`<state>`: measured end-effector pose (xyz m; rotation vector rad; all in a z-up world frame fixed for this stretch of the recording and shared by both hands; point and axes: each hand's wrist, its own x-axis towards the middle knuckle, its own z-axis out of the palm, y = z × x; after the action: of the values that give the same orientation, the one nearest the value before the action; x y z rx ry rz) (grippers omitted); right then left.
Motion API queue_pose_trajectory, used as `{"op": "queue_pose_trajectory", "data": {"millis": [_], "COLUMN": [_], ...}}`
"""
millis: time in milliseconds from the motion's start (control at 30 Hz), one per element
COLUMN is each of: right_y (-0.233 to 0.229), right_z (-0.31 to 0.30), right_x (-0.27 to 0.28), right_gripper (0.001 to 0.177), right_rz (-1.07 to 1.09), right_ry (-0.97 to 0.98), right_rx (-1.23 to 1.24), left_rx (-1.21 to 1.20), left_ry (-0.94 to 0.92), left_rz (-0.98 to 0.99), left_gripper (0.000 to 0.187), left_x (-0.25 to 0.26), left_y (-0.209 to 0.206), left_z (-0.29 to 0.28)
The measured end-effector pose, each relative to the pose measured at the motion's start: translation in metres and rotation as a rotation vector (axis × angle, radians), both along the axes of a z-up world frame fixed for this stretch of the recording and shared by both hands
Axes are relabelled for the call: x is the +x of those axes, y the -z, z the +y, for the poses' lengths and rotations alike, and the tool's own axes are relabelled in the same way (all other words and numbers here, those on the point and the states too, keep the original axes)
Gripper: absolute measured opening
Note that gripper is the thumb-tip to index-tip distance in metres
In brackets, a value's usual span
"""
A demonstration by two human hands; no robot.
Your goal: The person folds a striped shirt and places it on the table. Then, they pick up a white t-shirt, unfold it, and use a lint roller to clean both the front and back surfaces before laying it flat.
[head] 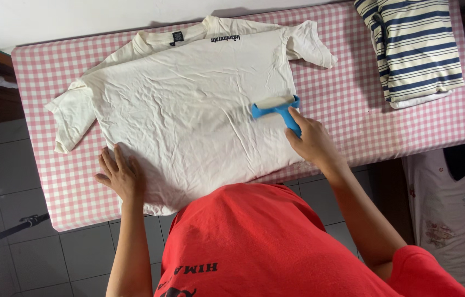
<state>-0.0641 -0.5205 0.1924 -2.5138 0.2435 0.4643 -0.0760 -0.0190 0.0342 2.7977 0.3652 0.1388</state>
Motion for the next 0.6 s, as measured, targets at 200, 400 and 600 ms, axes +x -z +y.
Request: {"op": "queue_pose_trajectory", "data": {"millis": [200, 400, 600], "right_y": [0.058, 0.062, 0.0], "right_z": [0.015, 0.015, -0.008], "right_x": [0.059, 0.061, -0.008], "right_gripper": [0.069, 0.073, 0.069], "right_rz": [-0.374, -0.414, -0.032], "right_ry": [-0.023, -0.016, 0.009], "right_rx": [-0.027, 0.037, 0.118], "left_rx": [-0.003, 0.018, 0.025], "left_ry": [0.019, 0.043, 0.019], "left_rz": [-0.023, -0.024, -0.018], "left_gripper": [0.054, 0.054, 0.051], "left_x": [-0.001, -0.001, 0.004], "left_y": [-0.002, -0.002, 0.003], "left_z": [-0.001, 0.001, 0.002]}}
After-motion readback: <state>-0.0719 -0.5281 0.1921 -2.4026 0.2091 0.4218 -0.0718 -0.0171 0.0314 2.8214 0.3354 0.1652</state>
